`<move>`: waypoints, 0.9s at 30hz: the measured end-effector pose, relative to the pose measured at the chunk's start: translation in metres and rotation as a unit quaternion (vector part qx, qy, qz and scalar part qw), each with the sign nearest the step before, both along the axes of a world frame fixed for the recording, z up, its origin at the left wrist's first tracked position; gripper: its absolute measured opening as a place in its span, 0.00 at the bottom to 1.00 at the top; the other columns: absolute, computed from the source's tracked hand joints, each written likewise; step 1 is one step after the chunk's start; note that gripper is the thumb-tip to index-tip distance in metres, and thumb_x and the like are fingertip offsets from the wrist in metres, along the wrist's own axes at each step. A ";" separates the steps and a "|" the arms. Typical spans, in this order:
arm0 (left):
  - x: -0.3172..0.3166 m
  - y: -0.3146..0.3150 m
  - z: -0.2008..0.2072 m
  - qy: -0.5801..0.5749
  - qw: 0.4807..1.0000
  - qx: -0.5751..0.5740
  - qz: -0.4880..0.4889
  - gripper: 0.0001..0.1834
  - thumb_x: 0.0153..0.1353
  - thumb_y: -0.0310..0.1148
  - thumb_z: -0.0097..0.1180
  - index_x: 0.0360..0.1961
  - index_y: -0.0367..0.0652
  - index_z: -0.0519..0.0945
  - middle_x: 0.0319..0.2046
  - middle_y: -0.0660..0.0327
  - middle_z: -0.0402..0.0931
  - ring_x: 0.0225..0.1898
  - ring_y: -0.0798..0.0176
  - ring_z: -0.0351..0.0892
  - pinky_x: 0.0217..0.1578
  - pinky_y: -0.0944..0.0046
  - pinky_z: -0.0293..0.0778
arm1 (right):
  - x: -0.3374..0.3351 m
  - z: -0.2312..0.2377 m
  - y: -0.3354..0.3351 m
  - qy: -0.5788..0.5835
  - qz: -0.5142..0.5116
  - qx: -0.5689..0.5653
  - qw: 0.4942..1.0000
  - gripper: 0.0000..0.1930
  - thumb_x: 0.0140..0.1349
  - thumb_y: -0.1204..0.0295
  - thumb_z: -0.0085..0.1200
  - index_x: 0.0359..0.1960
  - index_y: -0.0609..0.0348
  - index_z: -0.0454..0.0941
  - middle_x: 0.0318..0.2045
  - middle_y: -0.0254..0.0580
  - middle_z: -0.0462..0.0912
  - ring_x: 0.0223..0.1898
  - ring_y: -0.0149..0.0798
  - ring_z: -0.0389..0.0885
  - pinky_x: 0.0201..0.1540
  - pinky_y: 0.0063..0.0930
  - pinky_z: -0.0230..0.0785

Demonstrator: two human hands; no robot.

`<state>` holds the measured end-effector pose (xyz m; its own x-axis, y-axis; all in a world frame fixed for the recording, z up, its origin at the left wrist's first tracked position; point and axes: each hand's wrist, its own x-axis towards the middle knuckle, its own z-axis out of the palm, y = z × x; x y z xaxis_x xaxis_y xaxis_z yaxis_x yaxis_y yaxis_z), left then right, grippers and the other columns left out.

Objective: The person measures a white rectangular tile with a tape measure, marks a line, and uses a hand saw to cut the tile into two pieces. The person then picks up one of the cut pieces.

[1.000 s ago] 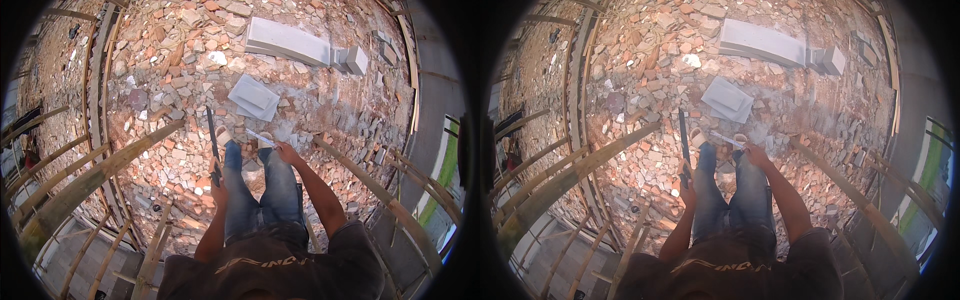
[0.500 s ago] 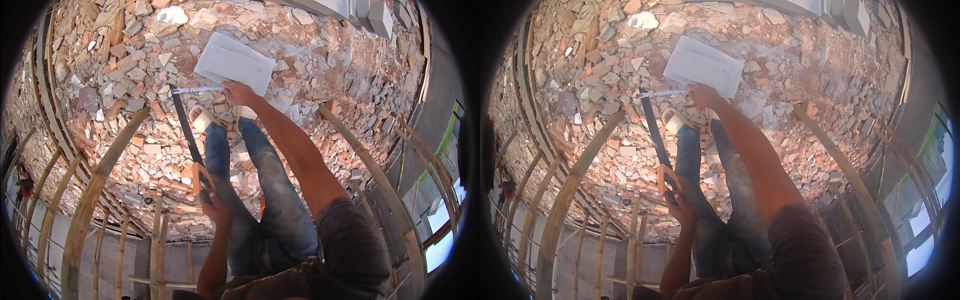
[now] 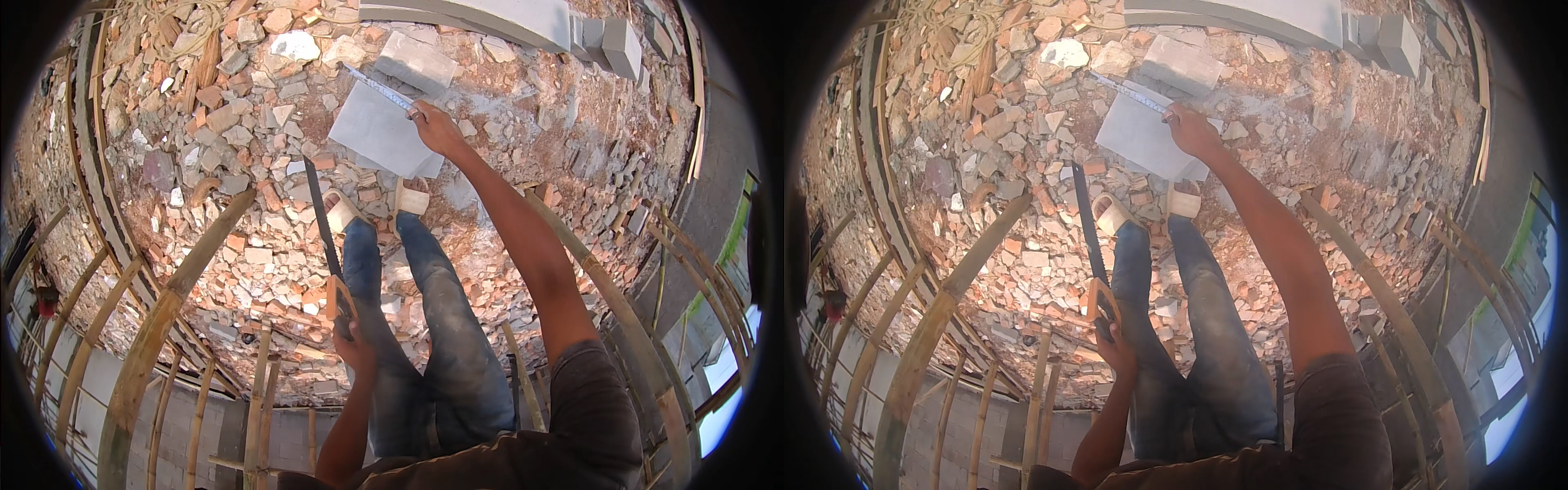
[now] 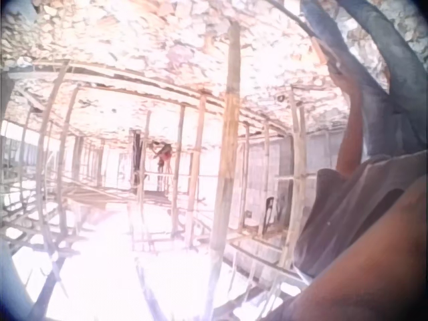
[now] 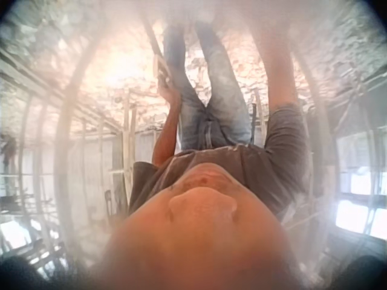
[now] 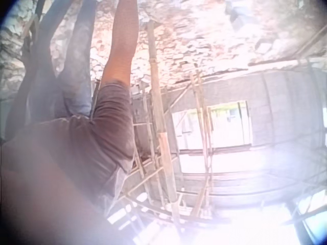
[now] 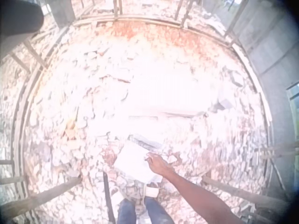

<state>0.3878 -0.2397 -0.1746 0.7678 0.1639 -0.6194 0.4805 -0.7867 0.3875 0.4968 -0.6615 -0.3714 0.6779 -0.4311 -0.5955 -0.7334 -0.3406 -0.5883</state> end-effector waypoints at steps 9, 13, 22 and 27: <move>-0.024 0.033 -0.020 0.005 0.998 0.052 -0.033 0.20 0.70 0.43 0.54 0.50 0.34 0.78 0.42 0.50 0.80 0.44 0.50 0.80 0.49 0.53 0.73 | -0.040 -0.099 0.033 0.305 0.092 0.072 0.945 0.23 0.67 0.59 0.43 0.58 0.55 0.79 0.56 0.53 0.82 0.59 0.56 0.80 0.60 0.52 0.71; -0.031 0.030 -0.018 0.023 0.999 0.026 0.011 0.22 0.70 0.45 0.54 0.51 0.35 0.78 0.44 0.48 0.80 0.48 0.46 0.79 0.51 0.50 0.72 | 0.026 -0.059 0.059 0.358 0.033 0.007 0.933 0.25 0.63 0.56 0.47 0.59 0.50 0.81 0.60 0.44 0.81 0.62 0.46 0.79 0.59 0.42 0.72; -0.035 0.041 -0.017 0.046 0.996 0.007 0.075 0.21 0.71 0.49 0.54 0.47 0.40 0.80 0.43 0.50 0.79 0.48 0.43 0.78 0.51 0.48 0.69 | 0.051 -0.059 0.077 0.382 0.039 -0.067 0.921 0.22 0.63 0.60 0.47 0.55 0.51 0.84 0.56 0.42 0.84 0.58 0.45 0.83 0.56 0.36 0.74; -0.029 0.040 -0.014 0.038 0.997 0.021 0.057 0.20 0.71 0.48 0.54 0.45 0.40 0.80 0.41 0.50 0.78 0.46 0.44 0.78 0.49 0.48 0.69 | 0.033 -0.055 0.079 0.394 0.025 -0.075 0.916 0.23 0.63 0.60 0.47 0.56 0.53 0.83 0.56 0.43 0.84 0.58 0.48 0.82 0.58 0.37 0.73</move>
